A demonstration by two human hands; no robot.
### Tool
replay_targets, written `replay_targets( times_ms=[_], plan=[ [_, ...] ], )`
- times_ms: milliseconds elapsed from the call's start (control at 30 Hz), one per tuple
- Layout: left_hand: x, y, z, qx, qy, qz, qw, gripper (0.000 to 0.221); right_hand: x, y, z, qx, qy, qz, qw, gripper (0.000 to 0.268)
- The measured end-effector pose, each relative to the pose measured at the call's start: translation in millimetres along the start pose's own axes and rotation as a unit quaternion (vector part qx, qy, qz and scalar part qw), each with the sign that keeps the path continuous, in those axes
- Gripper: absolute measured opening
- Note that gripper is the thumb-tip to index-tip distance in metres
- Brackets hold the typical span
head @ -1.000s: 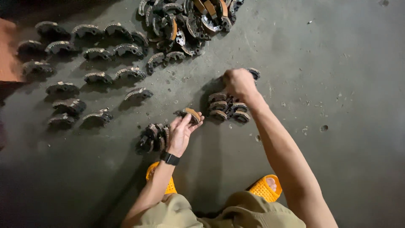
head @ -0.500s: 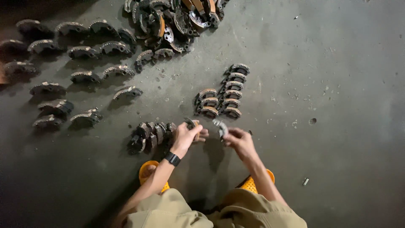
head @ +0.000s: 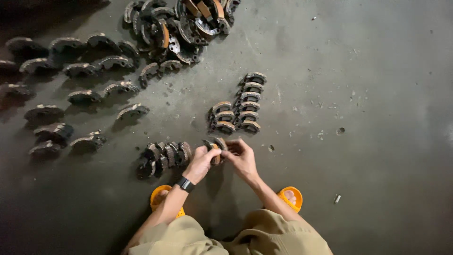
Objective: Sorting and stacking used motorcycle brake shoes on the floor.
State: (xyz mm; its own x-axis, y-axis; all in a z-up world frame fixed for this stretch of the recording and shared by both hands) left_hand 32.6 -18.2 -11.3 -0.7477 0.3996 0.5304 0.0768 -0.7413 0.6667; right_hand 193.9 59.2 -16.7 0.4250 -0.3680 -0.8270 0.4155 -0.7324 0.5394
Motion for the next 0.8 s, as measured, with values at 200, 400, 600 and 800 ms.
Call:
replay_targets(
  times_ms=[200,400,600,800],
  plan=[
    [-11.5,-4.2,-17.0,0.004,0.144,0.006,0.990,0.022,-33.0,10.4,8.9,0.005,0.095,-0.037,0.995,0.030],
    [30.8,6.8,13.7,0.037,0.112,0.009,0.993,0.023,-57.3,19.4,4.2,-0.038,0.124,-0.200,0.971,0.018],
    [4.4,-5.4,-17.7,0.096,0.080,0.087,0.988,0.017,-39.7,8.9,-0.1,0.052,0.168,-0.138,0.975,0.012],
    [40.7,7.4,5.7,0.075,0.188,0.071,0.977,0.021,-56.6,-26.0,-41.3,0.134,0.247,-0.183,0.942,0.014]
  ],
)
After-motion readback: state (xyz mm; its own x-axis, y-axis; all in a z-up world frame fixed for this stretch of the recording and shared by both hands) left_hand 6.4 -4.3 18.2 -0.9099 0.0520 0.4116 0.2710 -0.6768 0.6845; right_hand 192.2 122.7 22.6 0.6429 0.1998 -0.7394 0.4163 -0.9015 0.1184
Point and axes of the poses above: each hand's wrist, its own y-axis away from the middle knuckle, its own z-axis out of the palm, x = y × z, the point moved 1 cm from there along -y, towards the middle knuckle, and after that the axes turned 12 degrees about y, right-handed, at the moved point
